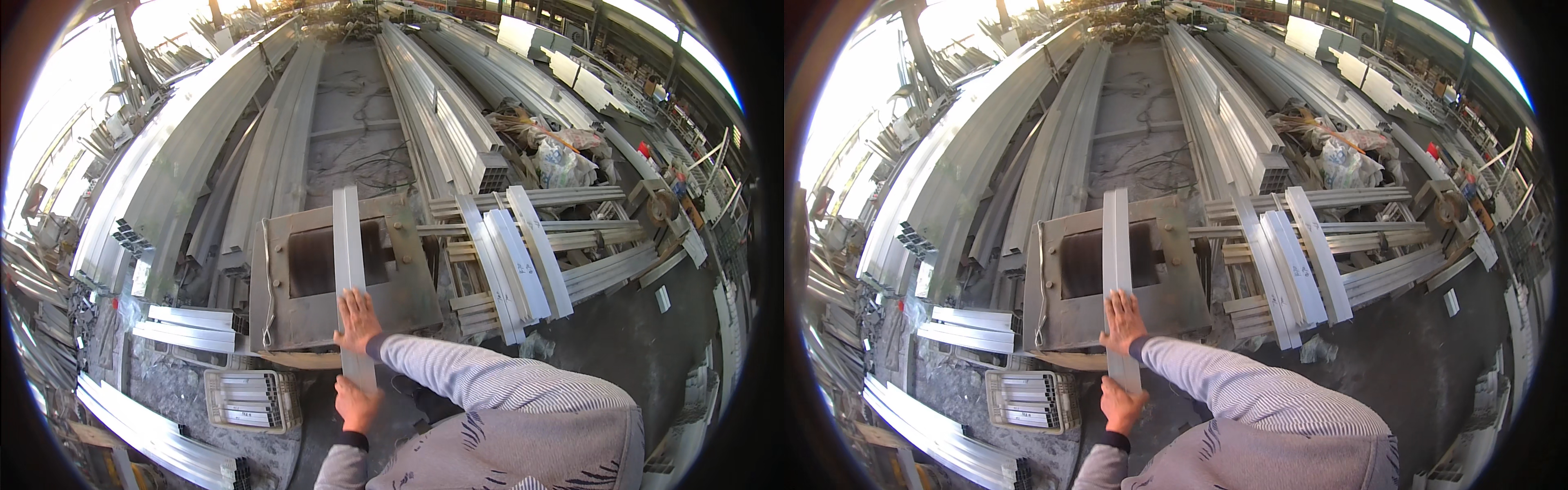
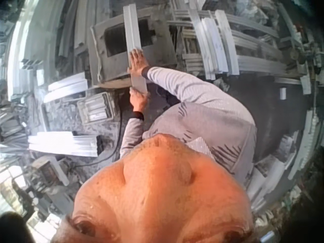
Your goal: The person repeatedly picks up long metal profiles, places them into a machine slot, and removes them without visible cutting or finishing. The person handles the profiles one at a time and stacks them nearby after each cycle.
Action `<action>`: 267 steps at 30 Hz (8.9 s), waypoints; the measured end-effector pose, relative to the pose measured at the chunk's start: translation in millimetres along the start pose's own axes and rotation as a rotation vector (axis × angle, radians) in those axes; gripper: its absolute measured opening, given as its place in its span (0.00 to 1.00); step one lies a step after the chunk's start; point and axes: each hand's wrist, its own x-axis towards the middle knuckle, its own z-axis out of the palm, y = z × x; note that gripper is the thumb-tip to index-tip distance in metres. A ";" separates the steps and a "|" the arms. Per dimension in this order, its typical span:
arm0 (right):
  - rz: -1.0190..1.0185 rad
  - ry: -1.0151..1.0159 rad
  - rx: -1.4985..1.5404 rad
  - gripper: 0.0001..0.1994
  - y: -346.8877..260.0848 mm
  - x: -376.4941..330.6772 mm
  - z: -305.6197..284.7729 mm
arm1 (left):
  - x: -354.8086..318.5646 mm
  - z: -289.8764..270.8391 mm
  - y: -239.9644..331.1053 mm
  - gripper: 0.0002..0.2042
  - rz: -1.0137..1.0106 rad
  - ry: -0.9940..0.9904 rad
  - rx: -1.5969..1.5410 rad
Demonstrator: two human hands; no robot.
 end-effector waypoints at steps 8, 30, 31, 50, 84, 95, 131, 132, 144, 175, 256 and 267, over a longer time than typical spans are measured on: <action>0.039 0.024 -0.049 0.46 60.6 134.1 -36.3 | 126.9 -40.0 100.9 0.43 -0.081 -0.090 0.041; 0.017 -0.097 0.050 0.48 -39.4 -121.1 5.2 | -122.2 -6.9 -20.9 0.43 -0.169 -0.133 0.000; 0.011 -0.087 0.039 0.48 -44.1 -129.2 6.0 | -130.3 -8.0 -24.8 0.43 -0.168 -0.127 0.005; 0.000 -0.070 0.058 0.48 -81.7 -191.2 10.6 | -188.3 -7.3 -77.3 0.44 -0.162 -0.106 0.044; -0.065 -0.061 0.100 0.49 -75.2 -218.4 28.5 | -211.0 9.3 -86.6 0.40 -0.219 -0.116 0.016; -0.060 0.064 0.153 0.46 -16.1 -71.0 4.6 | -69.8 -5.2 -17.1 0.42 -0.079 -0.097 -0.022; -0.010 -0.060 0.026 0.47 -33.8 -129.4 3.3 | -125.4 -1.6 -29.4 0.43 -0.122 -0.151 0.011; -0.008 -0.063 0.050 0.47 -37.1 -136.0 4.2 | -131.6 -1.6 -33.6 0.44 -0.121 -0.151 0.013; -0.047 -0.050 0.035 0.48 -66.1 -186.0 10.1 | -179.9 10.2 -79.2 0.47 -0.122 -0.120 0.021; -0.172 -0.158 0.096 0.47 -87.1 -262.6 24.2 | -258.9 6.5 -135.0 0.33 -0.256 -0.139 0.048; 0.037 0.126 0.111 0.37 65.6 97.2 -17.5 | 74.7 -2.9 31.5 0.21 -0.312 -0.685 -1.239; 0.054 0.056 0.184 0.39 34.1 16.9 -18.1 | -3.4 4.1 -3.7 0.19 -0.281 -0.649 -1.200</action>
